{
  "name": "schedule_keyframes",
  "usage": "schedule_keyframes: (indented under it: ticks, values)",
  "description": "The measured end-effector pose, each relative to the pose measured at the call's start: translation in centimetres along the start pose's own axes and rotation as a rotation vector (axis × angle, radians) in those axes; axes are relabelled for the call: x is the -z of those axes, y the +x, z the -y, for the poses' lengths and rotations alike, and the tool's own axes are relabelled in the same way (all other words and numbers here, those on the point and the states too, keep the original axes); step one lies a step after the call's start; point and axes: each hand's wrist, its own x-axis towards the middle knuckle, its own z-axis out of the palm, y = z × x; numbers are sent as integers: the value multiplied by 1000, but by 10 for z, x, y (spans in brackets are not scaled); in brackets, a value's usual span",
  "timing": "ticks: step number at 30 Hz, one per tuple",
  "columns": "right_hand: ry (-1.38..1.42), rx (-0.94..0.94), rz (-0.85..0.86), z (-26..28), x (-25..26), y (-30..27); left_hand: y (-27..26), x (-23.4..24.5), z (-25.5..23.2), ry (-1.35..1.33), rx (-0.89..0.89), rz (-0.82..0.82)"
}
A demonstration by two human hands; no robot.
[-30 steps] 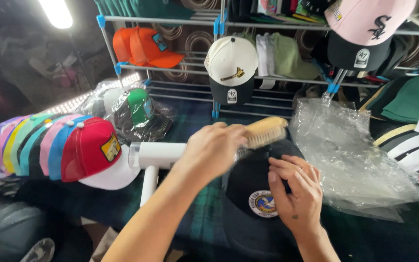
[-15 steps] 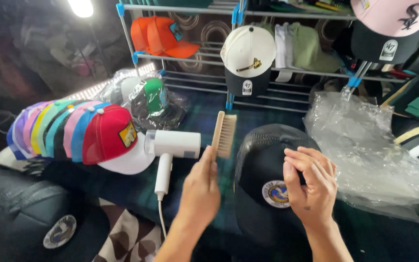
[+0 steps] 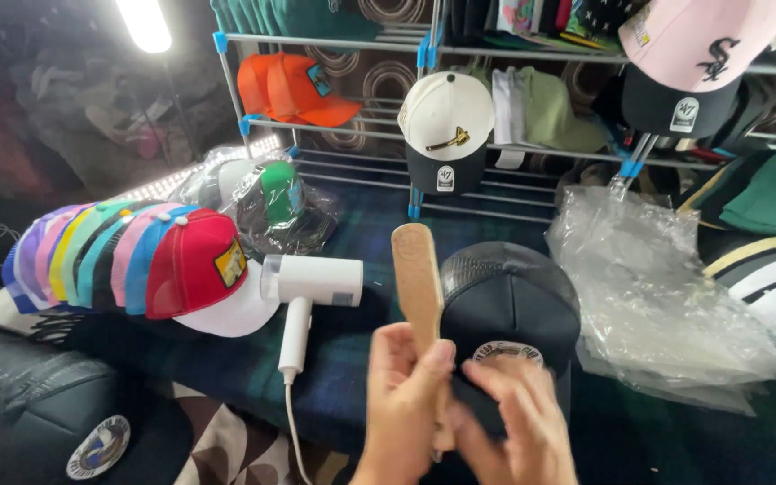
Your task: Cleaning a black mesh cap using a brush and a hair dryer to remove lint or dust.
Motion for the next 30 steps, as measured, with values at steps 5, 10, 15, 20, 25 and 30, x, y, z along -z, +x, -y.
schedule_keyframes:
  ticks: [5, 10, 15, 20, 25, 30]
  values:
    - [364, -834, 229, -14, 14, -24, -10, -45, 17, 66, -34, 148]
    - [153, -469, 289, -46, 45, 21, -11, -53, 8, 752, -681, 136]
    - [39, -400, 388, -74, 57, 85, 9, -62, 10, 848, -1214, 162]
    - [-325, -905, 875, -147, 51, 114, 22, -63, 28, 1056, -1446, 176]
    - [-330, -785, 886, -134, 62, 120, 22, -62, 35, 1014, -1436, 137]
    - [-61, -479, 685, -121, 49, 131, 27, -60, 34, 1031, -1465, 137]
